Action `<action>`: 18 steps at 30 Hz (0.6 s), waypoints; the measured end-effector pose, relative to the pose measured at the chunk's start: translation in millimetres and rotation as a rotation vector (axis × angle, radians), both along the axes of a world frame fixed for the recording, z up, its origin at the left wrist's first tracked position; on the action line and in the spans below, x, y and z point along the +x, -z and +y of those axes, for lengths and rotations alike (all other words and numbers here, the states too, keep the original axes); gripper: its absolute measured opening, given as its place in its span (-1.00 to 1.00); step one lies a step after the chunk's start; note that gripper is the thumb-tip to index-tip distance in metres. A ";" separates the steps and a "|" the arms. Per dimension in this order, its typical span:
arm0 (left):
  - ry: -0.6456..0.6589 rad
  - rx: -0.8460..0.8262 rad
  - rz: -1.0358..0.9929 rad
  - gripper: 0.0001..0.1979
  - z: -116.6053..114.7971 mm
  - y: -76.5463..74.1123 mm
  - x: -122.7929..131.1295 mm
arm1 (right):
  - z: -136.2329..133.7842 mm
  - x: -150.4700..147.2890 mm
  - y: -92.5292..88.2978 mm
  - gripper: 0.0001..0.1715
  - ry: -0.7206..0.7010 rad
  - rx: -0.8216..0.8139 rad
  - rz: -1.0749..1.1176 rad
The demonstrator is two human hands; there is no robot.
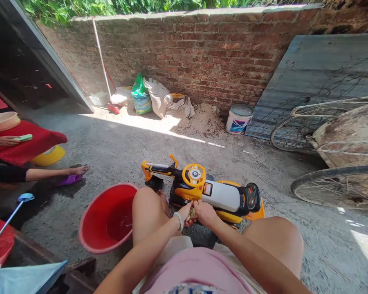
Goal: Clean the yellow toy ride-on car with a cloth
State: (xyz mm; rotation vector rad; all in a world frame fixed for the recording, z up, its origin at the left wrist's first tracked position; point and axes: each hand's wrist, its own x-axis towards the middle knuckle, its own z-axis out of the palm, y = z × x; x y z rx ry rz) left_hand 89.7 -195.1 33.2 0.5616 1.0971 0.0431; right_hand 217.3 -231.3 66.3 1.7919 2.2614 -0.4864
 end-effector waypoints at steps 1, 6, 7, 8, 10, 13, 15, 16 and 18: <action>0.008 0.059 0.061 -0.34 -2.6 3.9 3.0 | -2.9 -1.7 8.5 -0.65 0.046 -0.036 0.002; -0.004 0.240 0.253 -0.46 -11.8 15.2 14.3 | -13.1 -6.5 38.4 -0.65 0.187 -0.146 0.027; 0.003 0.237 0.261 -0.46 -11.8 16.4 14.8 | -13.6 -6.7 40.0 -0.65 0.192 -0.155 0.025; 0.011 0.232 0.264 -0.46 -10.6 17.3 14.8 | -13.4 -6.5 39.8 -0.65 0.192 -0.159 0.019; 0.036 0.229 0.269 -0.48 -5.2 18.0 13.1 | -11.0 -4.7 34.2 -0.62 0.176 -0.151 0.004; 0.056 0.149 0.192 -0.51 7.1 16.6 8.1 | -4.5 2.8 18.2 -0.55 0.112 -0.079 -0.008; 0.029 0.034 0.085 -0.56 13.9 15.3 4.2 | -0.8 10.3 8.2 -0.55 0.059 -0.004 -0.015; 0.004 -0.033 0.037 -0.60 16.2 15.1 2.3 | 0.3 14.2 4.6 -0.55 0.033 0.038 -0.019; -0.073 -0.182 -0.047 -0.69 18.6 16.0 -1.4 | 0.6 21.3 0.5 -0.44 -0.028 0.122 -0.024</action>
